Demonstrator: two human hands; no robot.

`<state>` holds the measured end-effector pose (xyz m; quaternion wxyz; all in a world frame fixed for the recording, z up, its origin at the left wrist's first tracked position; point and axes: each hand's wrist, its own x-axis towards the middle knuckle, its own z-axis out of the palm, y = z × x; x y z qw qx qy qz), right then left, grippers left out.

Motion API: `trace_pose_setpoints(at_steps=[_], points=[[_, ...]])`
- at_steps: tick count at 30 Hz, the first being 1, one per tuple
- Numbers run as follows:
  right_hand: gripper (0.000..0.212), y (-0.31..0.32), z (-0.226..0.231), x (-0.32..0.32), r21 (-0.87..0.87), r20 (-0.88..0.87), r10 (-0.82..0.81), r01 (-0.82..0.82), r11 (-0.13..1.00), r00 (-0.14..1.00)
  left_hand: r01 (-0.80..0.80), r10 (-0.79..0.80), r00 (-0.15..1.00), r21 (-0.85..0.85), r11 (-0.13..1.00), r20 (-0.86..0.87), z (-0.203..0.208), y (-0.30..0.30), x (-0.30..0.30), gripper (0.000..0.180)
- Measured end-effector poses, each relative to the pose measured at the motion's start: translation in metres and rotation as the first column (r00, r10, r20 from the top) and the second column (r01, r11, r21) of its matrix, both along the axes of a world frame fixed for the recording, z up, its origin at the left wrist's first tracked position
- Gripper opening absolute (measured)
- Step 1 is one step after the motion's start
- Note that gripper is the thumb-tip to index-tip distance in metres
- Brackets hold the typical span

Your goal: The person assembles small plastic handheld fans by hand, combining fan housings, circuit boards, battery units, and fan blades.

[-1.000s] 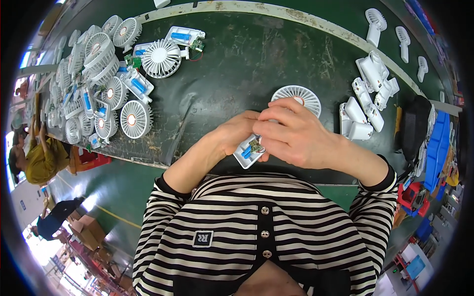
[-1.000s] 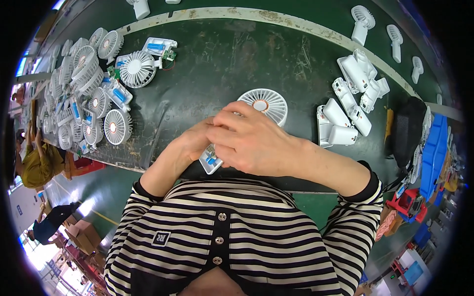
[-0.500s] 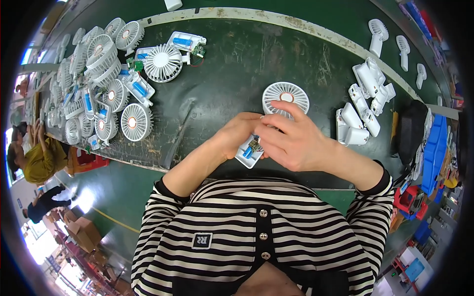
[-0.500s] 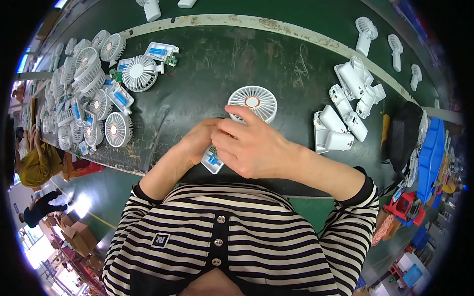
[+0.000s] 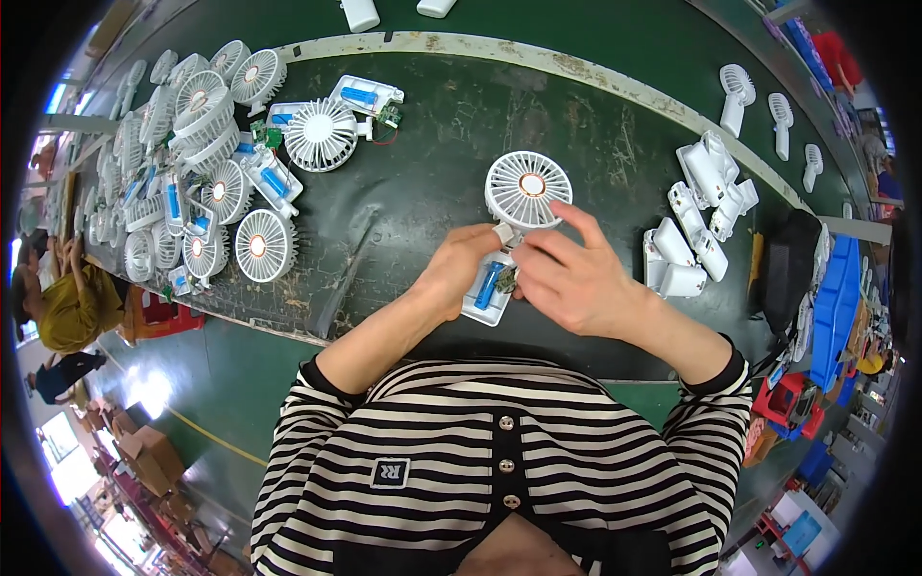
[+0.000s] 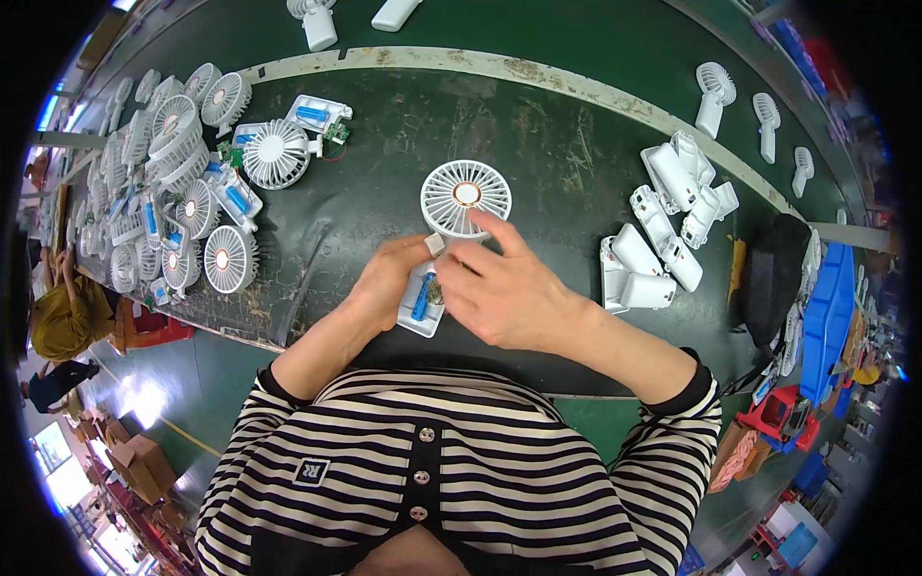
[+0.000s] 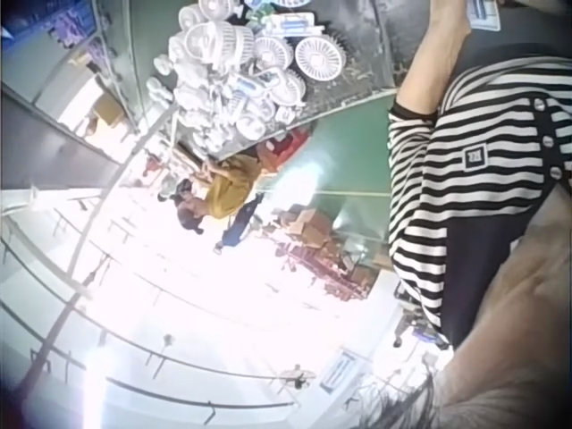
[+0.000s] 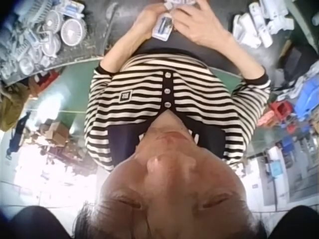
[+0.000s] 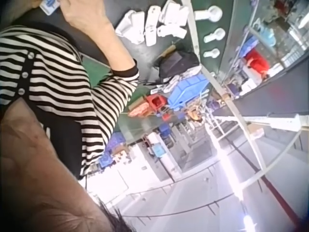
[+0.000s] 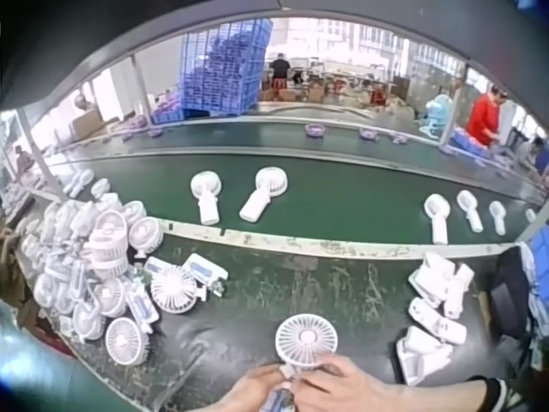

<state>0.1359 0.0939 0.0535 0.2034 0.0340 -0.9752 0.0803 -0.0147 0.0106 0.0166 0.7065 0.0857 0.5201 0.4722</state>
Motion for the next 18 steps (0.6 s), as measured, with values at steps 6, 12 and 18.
trace_pose_setpoints(at_steps=[6, 12, 18], points=[[0.017, -0.002, -0.019, -0.003, -0.262, -0.178, -0.296, 0.245, 0.933, 0.938, -0.130, 0.128, 0.986, 0.014, 0.991, 0.108, -0.001, 0.000, 0.007, 0.024], [0.015, -0.001, -0.027, -0.005, -0.348, -0.164, -0.329, 0.257, 0.901, 0.930, -0.179, 0.179, 0.984, -0.017, 0.984, 0.007, 0.000, 0.002, 0.009, 0.024], [0.014, 0.009, -0.023, -0.001, -0.426, -0.119, -0.283, 0.208, 0.881, 0.952, -0.147, 0.147, 0.988, -0.003, 0.989, 0.048, -0.004, 0.003, 0.007, 0.024]])
